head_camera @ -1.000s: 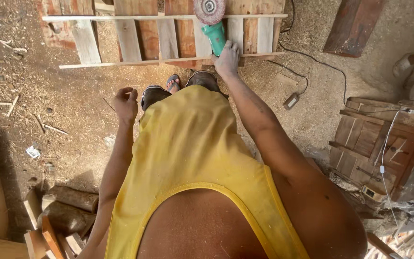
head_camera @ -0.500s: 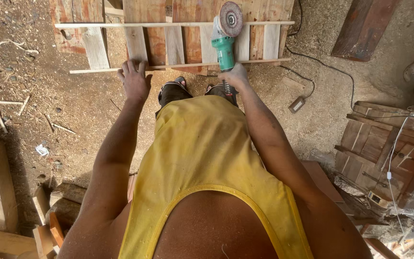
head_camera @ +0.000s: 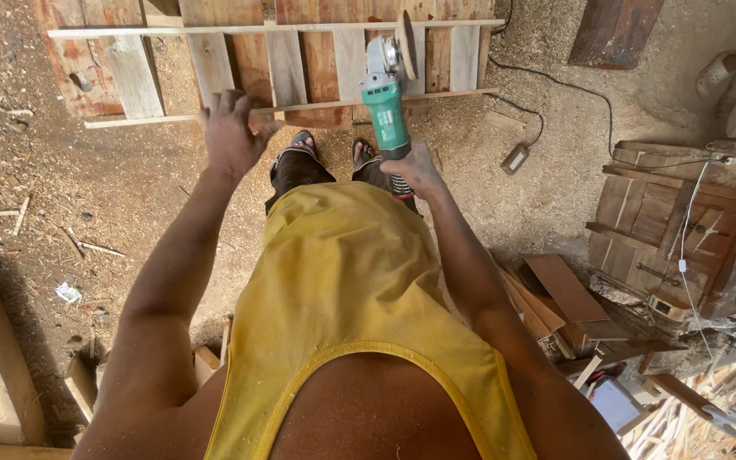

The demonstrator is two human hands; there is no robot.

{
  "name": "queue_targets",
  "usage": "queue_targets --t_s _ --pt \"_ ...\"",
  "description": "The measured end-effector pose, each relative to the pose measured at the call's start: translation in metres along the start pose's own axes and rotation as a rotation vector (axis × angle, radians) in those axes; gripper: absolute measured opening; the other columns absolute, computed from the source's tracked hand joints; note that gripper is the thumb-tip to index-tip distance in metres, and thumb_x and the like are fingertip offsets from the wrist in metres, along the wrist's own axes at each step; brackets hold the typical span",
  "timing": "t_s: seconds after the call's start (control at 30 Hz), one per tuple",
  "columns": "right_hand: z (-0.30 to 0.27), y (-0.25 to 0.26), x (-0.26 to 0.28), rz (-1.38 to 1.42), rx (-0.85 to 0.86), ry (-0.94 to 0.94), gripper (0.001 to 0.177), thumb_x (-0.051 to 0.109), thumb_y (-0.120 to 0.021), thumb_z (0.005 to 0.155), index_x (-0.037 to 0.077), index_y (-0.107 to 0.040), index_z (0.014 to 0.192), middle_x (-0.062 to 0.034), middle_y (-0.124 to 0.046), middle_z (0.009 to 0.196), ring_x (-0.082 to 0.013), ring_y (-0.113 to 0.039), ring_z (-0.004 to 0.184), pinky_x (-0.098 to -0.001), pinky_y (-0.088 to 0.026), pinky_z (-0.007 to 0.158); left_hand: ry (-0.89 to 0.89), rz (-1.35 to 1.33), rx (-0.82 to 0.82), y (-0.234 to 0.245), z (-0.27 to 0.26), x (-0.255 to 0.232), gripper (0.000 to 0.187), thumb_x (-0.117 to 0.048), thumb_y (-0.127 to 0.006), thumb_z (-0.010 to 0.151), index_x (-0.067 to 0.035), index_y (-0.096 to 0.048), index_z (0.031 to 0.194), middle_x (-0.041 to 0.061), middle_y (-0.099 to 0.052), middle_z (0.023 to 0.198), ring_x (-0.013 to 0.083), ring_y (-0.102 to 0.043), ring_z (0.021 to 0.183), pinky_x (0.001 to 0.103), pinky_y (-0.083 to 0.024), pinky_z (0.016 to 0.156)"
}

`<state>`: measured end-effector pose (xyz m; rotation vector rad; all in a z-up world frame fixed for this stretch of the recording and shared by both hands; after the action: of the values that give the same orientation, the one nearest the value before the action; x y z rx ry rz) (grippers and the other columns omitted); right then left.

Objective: The person uses a handheld electric sander to smooth the surface of a wooden slatted frame. They move the sander along the slats and edges, then switch to a drill to fasten a small wooden piece to the frame. Finally, they wipe the frame with a cloth.

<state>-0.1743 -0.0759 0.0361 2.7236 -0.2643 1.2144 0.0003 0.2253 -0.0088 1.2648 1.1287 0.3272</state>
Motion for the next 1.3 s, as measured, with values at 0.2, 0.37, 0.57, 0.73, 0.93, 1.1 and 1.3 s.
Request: queue_targets --t_s 0.2,0.37,0.57,0.73,0.93,1.1,1.3 --pt "-0.027 -0.084 0.086 0.134 0.412 0.199 0.059 0.020 -0.088 0.071 -0.001 -0.064 0.122 -0.0095 -0.072 0.099 -0.0169 -0.072 0.087 -0.0317 -0.062 0.081 0.168 -1.888 0.330 0.021 0.005 -0.153 0.081 -0.041 -0.089 0.085 -0.005 -0.050 0.146 0.013 -0.064 0.132 0.0245 -0.063 0.116 0.042 -0.054 0.101" --pt "-0.032 -0.096 0.138 -0.193 0.322 0.594 0.069 0.019 -0.093 0.072 -0.003 -0.058 0.127 -0.0107 -0.068 0.110 -0.0191 -0.066 0.102 -0.0311 -0.053 0.092 0.194 -1.712 -0.148 0.083 0.026 -0.143 0.061 -0.032 -0.090 0.091 0.004 -0.055 0.126 0.020 -0.071 0.107 0.0318 -0.074 0.094 0.046 -0.066 0.085" --pt "-0.044 -0.129 0.114 0.327 0.830 0.042 0.039 0.014 -0.088 0.069 0.000 -0.069 0.099 -0.0078 -0.069 0.087 -0.0174 -0.067 0.080 -0.0314 -0.057 0.076 0.108 -2.156 -0.008 0.110 0.017 -0.159 0.094 -0.080 -0.045 0.098 0.004 -0.052 0.140 0.020 -0.068 0.099 0.0318 -0.071 0.081 0.040 -0.061 0.072" --pt "-0.045 -0.114 0.119 0.334 0.933 0.067 0.038 0.017 -0.087 0.070 0.003 -0.068 0.100 -0.0044 -0.070 0.088 -0.0142 -0.067 0.079 -0.0291 -0.056 0.075 0.241 -2.275 0.012 0.102 0.029 -0.170 0.089 -0.072 -0.030 0.092 0.001 -0.051 0.139 0.024 -0.067 0.095 0.0358 -0.071 0.078 0.043 -0.061 0.065" --pt "-0.015 -0.056 0.080 0.106 0.822 0.162 0.037 0.017 -0.090 0.069 0.004 -0.069 0.097 -0.0027 -0.070 0.088 -0.0124 -0.068 0.081 -0.0290 -0.058 0.077 0.131 -2.048 -0.071 0.046 0.047 -0.190 0.095 -0.084 -0.020 0.097 0.002 -0.057 0.116 0.023 -0.060 0.074 0.0365 -0.062 0.061 0.043 -0.055 0.056" --pt "-0.036 0.010 0.067 0.125 0.672 0.210 0.046 0.013 -0.084 0.070 0.003 -0.066 0.111 -0.0029 -0.070 0.097 -0.0130 -0.067 0.090 -0.0297 -0.056 0.084 0.404 -1.922 -0.230 0.025 0.052 -0.257 0.100 -0.090 -0.027 0.086 -0.001 -0.054 0.124 0.018 -0.066 0.091 0.0306 -0.066 0.073 0.041 -0.059 0.068" --pt "0.017 0.116 0.038 -0.028 0.511 0.351 0.067 0.006 -0.075 0.068 0.001 -0.058 0.133 -0.0079 -0.069 0.113 -0.0189 -0.063 0.108 -0.0340 -0.050 0.096 0.436 -1.289 -0.656 -0.025 0.101 -0.341 0.078 -0.011 -0.086 0.089 0.003 -0.039 0.149 0.015 -0.059 0.137 0.0233 -0.063 0.122 0.038 -0.053 0.108"
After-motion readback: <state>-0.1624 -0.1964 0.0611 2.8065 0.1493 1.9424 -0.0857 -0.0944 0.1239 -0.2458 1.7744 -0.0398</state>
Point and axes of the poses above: each hand's wrist, its own z-axis towards the middle knuckle, its own y-axis out of the back of the hand, x = y × z, the point moved 6 cm from there along z, towards the middle knuckle
